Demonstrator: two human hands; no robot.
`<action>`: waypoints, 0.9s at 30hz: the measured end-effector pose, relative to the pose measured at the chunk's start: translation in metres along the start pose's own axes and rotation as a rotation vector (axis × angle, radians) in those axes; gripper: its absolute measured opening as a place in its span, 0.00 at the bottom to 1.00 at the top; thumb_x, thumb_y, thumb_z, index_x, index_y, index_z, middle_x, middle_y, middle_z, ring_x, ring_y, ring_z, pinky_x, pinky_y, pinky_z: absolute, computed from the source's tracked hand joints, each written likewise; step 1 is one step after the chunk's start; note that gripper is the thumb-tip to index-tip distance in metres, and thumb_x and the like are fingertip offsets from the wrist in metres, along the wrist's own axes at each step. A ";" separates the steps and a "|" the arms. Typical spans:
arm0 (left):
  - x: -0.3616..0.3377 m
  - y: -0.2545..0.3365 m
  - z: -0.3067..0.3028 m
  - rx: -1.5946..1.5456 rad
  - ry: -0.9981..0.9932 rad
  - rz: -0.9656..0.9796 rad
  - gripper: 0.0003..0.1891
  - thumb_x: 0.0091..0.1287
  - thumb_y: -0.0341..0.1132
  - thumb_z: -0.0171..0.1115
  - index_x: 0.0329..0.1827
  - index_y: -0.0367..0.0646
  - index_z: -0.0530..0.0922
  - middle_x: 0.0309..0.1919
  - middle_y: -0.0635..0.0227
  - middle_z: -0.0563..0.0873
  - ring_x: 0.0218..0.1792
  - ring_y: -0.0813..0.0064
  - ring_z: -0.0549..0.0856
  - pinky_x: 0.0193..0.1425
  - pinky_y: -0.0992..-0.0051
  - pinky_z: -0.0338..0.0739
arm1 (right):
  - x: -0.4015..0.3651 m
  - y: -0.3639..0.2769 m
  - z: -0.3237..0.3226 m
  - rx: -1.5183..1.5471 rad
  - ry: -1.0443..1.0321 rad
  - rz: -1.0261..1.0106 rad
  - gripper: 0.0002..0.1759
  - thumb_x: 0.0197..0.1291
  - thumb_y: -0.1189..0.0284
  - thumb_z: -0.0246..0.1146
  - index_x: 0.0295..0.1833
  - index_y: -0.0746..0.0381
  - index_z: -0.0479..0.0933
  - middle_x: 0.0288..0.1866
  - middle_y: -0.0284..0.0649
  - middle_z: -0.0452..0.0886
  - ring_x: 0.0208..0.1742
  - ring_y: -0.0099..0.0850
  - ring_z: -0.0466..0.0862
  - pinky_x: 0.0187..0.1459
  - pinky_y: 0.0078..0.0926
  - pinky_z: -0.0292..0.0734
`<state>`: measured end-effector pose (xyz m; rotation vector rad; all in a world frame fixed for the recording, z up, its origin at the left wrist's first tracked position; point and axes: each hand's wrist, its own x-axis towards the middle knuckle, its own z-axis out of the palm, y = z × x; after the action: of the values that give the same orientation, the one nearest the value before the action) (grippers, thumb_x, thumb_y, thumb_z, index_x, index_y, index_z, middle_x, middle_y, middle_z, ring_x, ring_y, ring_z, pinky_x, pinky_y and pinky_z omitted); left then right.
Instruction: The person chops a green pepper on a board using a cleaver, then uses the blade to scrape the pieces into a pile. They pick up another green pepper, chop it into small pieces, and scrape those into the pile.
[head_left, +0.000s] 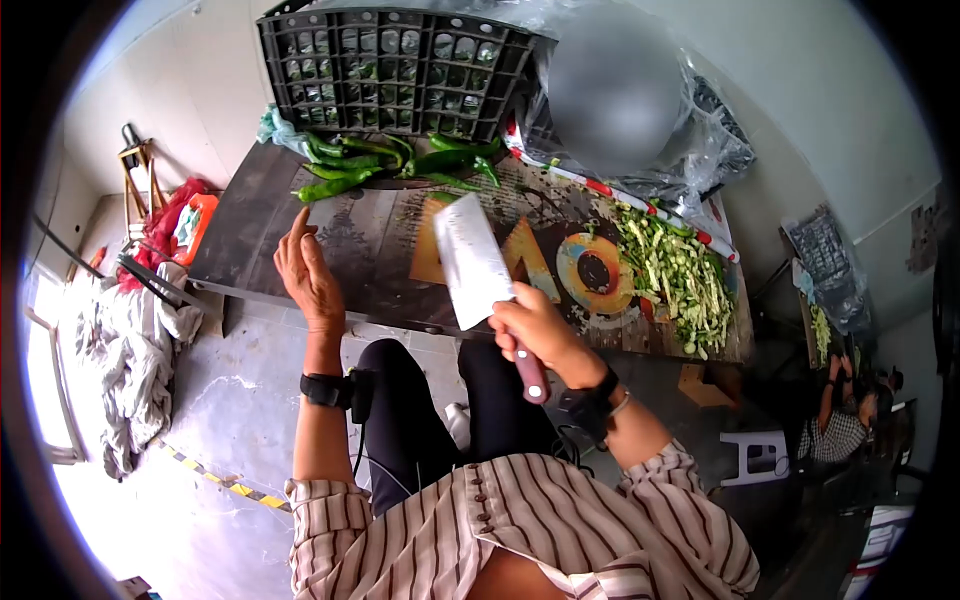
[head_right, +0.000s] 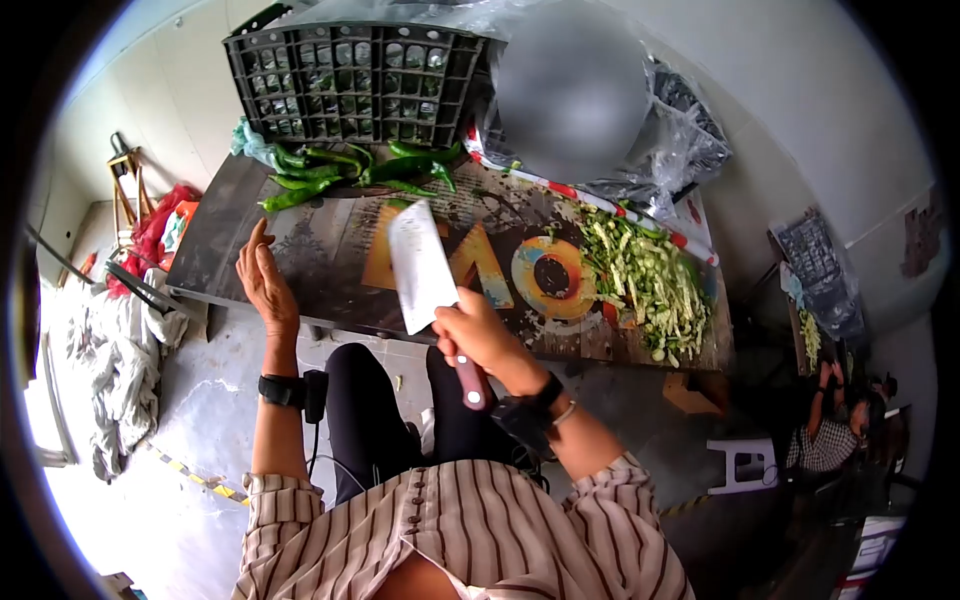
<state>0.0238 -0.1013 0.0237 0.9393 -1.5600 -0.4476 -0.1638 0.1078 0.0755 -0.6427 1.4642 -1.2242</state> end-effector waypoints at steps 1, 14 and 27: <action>0.000 -0.002 0.001 -0.016 0.011 -0.007 0.21 0.75 0.44 0.41 0.59 0.45 0.78 0.42 0.63 0.81 0.48 0.67 0.74 0.59 0.69 0.64 | -0.008 0.004 -0.013 0.015 0.044 -0.001 0.07 0.65 0.72 0.55 0.42 0.62 0.65 0.27 0.33 0.71 0.19 0.19 0.73 0.17 0.21 0.71; 0.000 -0.012 0.006 0.072 -0.035 0.030 0.22 0.75 0.46 0.40 0.59 0.47 0.78 0.42 0.65 0.82 0.47 0.68 0.75 0.59 0.69 0.65 | -0.089 -0.004 -0.139 -0.026 0.578 -0.178 0.04 0.64 0.75 0.53 0.39 0.64 0.68 0.23 0.33 0.70 0.16 0.21 0.71 0.16 0.22 0.70; -0.001 -0.019 0.007 0.148 -0.100 0.032 0.22 0.75 0.48 0.42 0.59 0.46 0.79 0.41 0.65 0.83 0.47 0.68 0.76 0.59 0.67 0.65 | -0.025 0.003 -0.151 -0.036 0.282 -0.201 0.07 0.61 0.75 0.53 0.40 0.68 0.72 0.20 0.32 0.73 0.15 0.21 0.72 0.15 0.21 0.71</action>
<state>0.0229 -0.1139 0.0075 1.0161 -1.7153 -0.3649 -0.2973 0.1823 0.0676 -0.6739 1.6886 -1.4942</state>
